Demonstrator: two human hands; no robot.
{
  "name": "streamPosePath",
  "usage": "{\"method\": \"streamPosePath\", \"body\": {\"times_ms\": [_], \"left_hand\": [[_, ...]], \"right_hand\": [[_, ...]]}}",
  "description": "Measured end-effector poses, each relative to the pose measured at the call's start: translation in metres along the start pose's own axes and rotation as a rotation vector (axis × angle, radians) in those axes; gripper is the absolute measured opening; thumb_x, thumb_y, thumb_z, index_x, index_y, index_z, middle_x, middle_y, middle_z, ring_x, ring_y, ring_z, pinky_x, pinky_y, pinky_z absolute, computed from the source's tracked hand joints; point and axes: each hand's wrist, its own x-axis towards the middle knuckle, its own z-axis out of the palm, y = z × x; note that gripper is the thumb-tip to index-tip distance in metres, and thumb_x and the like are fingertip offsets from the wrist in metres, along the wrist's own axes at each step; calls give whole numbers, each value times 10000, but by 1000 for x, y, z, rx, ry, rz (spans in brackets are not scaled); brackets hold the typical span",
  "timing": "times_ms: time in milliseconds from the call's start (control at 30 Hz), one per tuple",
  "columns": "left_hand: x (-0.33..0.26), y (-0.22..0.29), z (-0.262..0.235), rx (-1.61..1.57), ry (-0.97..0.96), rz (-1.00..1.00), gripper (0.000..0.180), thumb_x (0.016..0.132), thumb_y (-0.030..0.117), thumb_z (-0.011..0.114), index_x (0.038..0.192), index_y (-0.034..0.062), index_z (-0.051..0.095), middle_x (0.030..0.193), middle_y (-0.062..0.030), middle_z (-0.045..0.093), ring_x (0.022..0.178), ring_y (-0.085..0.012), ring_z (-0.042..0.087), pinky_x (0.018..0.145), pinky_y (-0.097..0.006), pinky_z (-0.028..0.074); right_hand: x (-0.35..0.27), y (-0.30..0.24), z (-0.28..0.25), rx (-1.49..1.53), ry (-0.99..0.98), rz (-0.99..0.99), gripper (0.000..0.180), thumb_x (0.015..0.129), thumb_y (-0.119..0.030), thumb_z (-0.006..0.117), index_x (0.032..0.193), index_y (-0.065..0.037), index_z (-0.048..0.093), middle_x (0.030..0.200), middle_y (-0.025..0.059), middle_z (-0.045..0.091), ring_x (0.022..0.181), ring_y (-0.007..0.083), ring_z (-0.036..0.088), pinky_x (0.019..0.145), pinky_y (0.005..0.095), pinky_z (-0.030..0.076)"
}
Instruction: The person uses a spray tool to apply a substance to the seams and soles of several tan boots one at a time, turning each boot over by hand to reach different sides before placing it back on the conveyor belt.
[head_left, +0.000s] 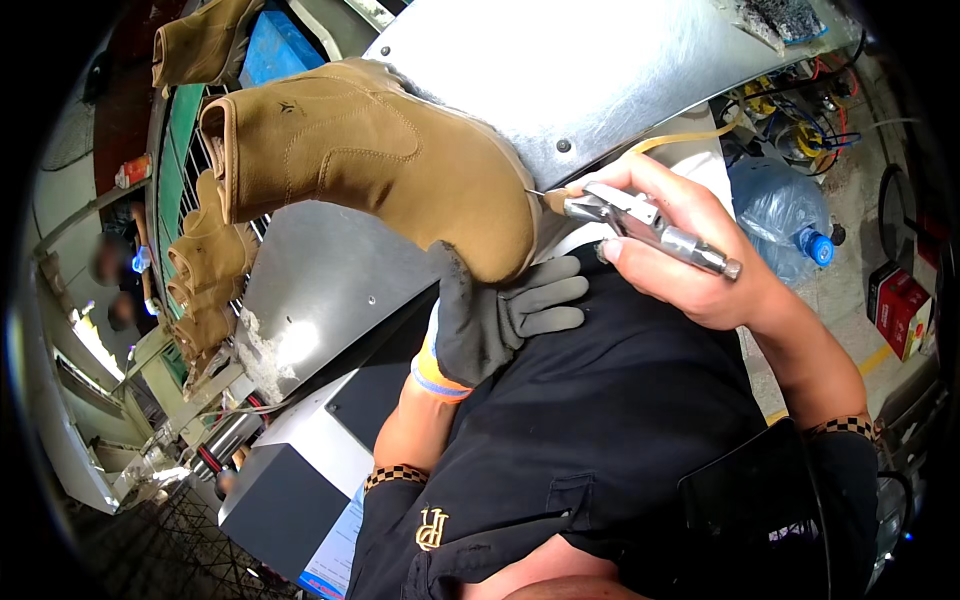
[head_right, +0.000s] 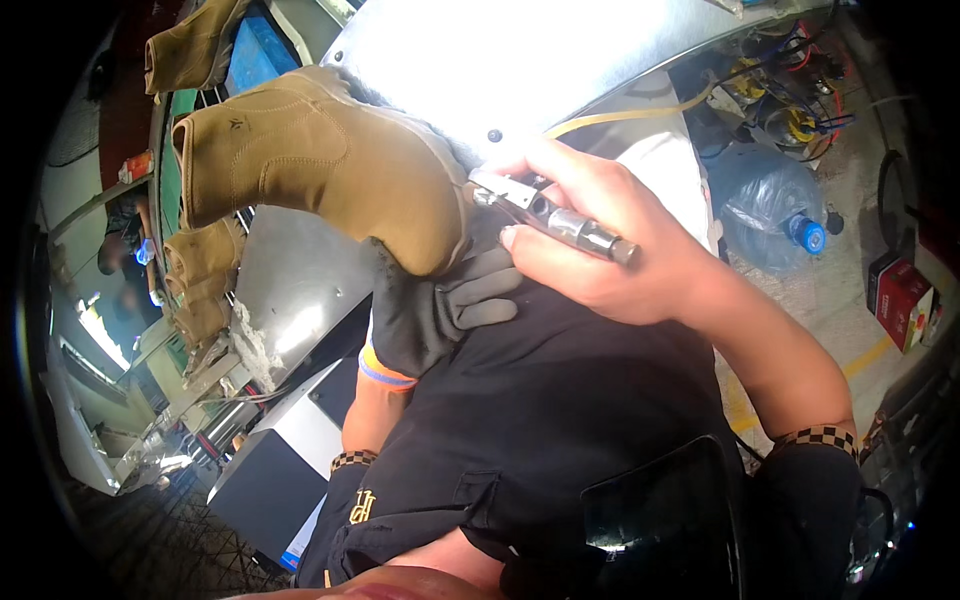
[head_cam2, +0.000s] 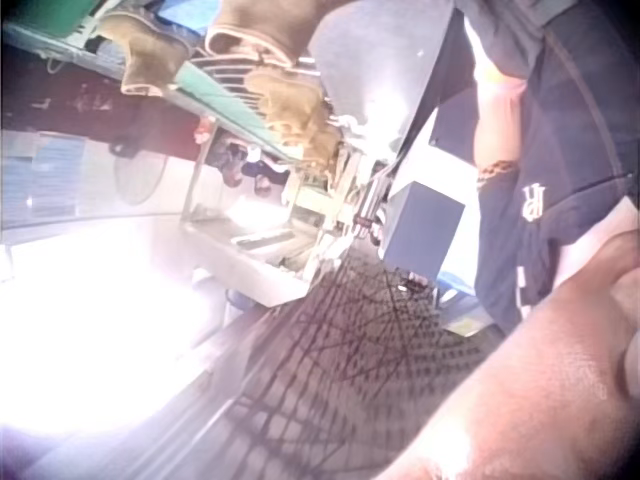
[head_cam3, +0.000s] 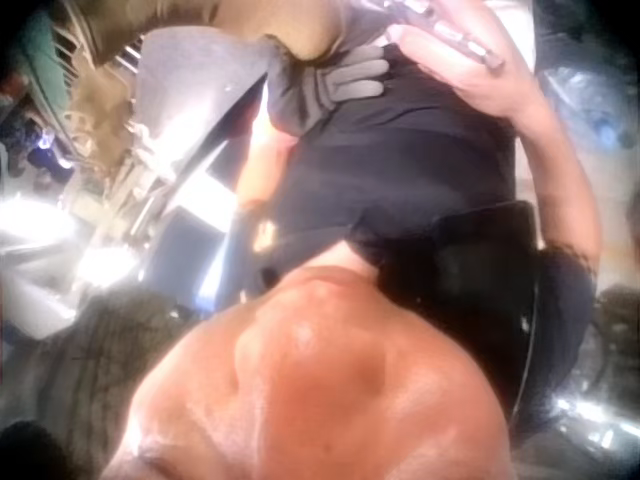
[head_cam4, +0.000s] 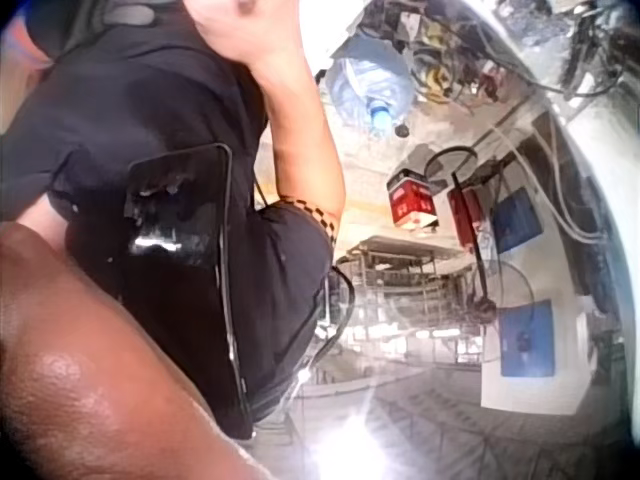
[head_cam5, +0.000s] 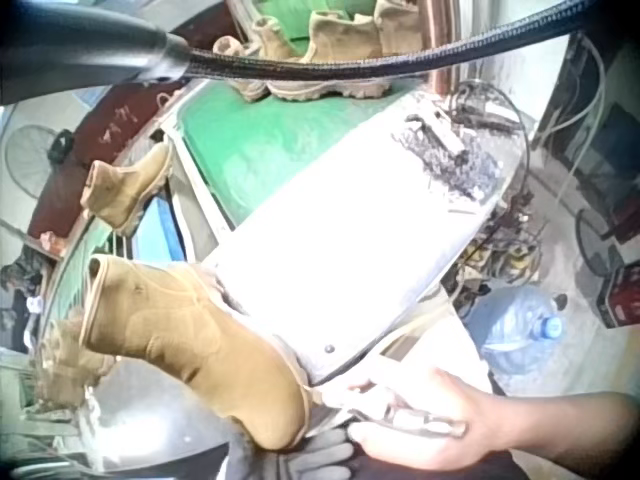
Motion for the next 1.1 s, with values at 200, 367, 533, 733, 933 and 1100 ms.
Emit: {"method": "streamPosePath", "body": {"times_ms": [200, 367, 533, 733, 933, 1100], "left_hand": [[15, 3, 10, -48, -115, -19, 991, 812, 781, 463, 1534, 160, 185, 1292, -185, 525, 1073, -346, 612, 875, -497, 555], [43, 7, 20, -49, -242, 12, 1041, 801, 815, 420, 1478, 39, 271, 1211, -185, 566, 1078, -299, 602, 890, -452, 545], [70, 26, 43, 21, -361, 88, 1112, 800, 835, 307, 1396, -104, 294, 1379, -268, 467, 1236, -313, 530, 1014, -419, 472], [95, 42, 44, -201, -558, 112, 1037, 813, 842, 292, 1278, -67, 468, 1204, -174, 596, 1094, -238, 603, 961, -368, 488], [126, 49, 45, 61, -308, 323, 671, 920, 574, 326, 1217, -6, 490, 1178, -146, 573, 1065, -232, 587, 899, -360, 498], [120, 67, 15, 485, -369, 548, 356, 983, 255, 488, 1243, 12, 491, 1209, -134, 563, 1064, -184, 561, 876, -334, 470]], "right_hand": [[-5, -19, -2, 5, 16, 16, 309, 869, -74, 536, 1163, 23, 544, 612, -31, 476, 468, 33, 397, 446, 219, 316], [-8, -33, -7, -20, 131, 34, 320, 875, -53, 522, 1186, 22, 537, 649, -29, 476, 478, 34, 383, 451, 214, 300], [-3, -21, -1, -12, 309, -117, 313, 879, -20, 514, 1189, 20, 521, 656, -39, 444, 503, 32, 366, 471, 210, 300], [14, 18, 18, -248, 492, -399, 396, 846, 12, 526, 1241, 11, 497, 680, -23, 507, 550, 34, 420, 519, 206, 338], [39, 41, 29, -476, 566, -577, 565, 759, 22, 610, 1300, -16, 450, 713, 98, 613, 580, 179, 592, 568, 266, 459], [57, 30, 20, -463, 501, -570, 574, 754, -24, 621, 1304, -50, 457, 720, 129, 607, 604, 253, 600, 606, 314, 467]]}}
